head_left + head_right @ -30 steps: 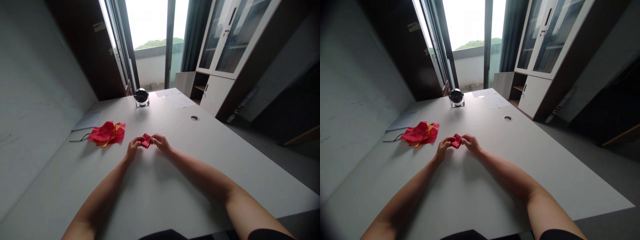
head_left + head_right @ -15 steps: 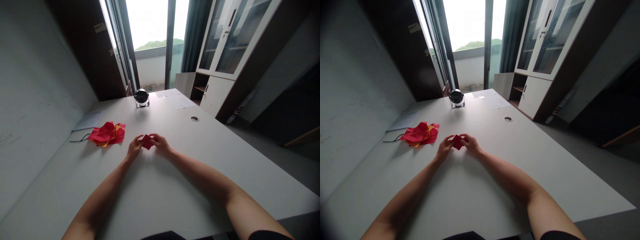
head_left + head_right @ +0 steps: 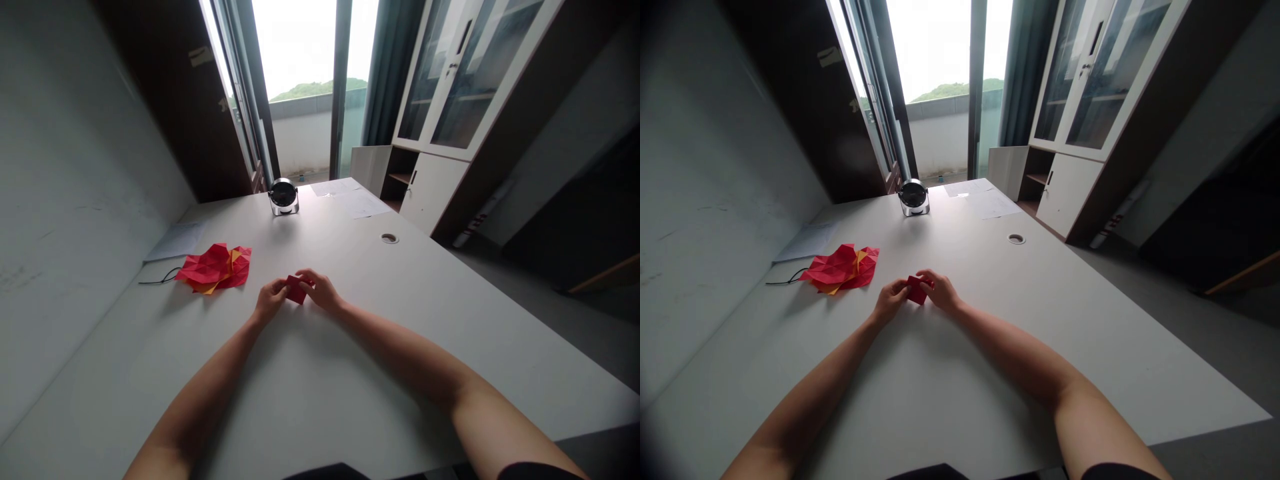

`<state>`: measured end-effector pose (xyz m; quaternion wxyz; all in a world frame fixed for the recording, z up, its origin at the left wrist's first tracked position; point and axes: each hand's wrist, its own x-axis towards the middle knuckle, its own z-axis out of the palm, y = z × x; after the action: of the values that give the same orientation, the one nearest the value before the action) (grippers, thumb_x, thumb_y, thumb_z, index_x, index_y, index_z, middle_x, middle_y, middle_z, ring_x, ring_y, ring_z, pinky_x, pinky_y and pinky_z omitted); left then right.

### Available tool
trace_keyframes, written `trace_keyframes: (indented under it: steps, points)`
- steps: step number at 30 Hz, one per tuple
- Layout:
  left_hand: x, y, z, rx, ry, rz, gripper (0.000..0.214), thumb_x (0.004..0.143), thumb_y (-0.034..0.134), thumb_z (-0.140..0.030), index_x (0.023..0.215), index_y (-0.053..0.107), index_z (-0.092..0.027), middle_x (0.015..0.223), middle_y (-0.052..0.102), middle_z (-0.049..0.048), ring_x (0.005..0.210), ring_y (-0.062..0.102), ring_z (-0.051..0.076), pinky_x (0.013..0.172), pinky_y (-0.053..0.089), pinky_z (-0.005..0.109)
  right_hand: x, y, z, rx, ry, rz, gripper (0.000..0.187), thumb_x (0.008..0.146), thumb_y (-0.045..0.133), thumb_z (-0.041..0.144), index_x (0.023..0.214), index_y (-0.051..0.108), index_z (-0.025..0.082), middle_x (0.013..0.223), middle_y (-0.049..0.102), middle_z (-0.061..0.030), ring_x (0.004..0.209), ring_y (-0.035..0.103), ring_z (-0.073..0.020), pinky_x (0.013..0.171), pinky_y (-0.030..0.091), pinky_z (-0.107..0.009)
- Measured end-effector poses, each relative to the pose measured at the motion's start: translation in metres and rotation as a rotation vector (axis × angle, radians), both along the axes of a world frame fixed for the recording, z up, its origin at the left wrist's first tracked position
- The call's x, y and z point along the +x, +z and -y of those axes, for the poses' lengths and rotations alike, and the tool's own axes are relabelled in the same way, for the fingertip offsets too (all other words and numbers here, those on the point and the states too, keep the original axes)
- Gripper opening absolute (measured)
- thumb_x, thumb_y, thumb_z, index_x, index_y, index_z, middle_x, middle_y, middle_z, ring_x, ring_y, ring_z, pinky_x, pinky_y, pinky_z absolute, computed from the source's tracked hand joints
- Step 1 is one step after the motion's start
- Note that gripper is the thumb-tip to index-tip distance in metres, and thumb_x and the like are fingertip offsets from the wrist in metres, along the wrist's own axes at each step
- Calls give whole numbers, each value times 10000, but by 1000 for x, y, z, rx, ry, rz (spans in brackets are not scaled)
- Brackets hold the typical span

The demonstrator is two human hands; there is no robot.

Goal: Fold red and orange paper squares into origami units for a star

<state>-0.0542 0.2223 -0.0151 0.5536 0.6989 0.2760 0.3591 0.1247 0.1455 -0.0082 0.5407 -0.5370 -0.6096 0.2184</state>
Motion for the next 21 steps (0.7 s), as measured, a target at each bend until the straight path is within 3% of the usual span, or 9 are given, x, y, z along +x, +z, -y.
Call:
trace_keyframes:
  steps: [10,18,21]
  points:
    - [-3,4,2,82,22,-73,313,855,640,-427,986,732,-159,901,741,64,812,675,201,737,531,298,0,-5,-2,-41,22,94,174,896,562,265,981,707,222,869,729,-16,753,636,-160,742,478,-272]
    - [-3,4,0,60,92,3,300,848,649,-430,929,733,-155,832,724,58,748,654,188,702,530,297,3,-10,-5,-106,29,64,245,864,606,303,1090,660,226,751,688,14,634,574,-130,636,436,-236]
    - [-4,6,-1,84,141,45,277,852,644,-419,907,726,-160,818,715,47,746,643,176,697,521,279,5,-13,-7,-143,46,74,216,840,625,317,1026,666,215,744,676,22,621,551,-120,611,416,-225]
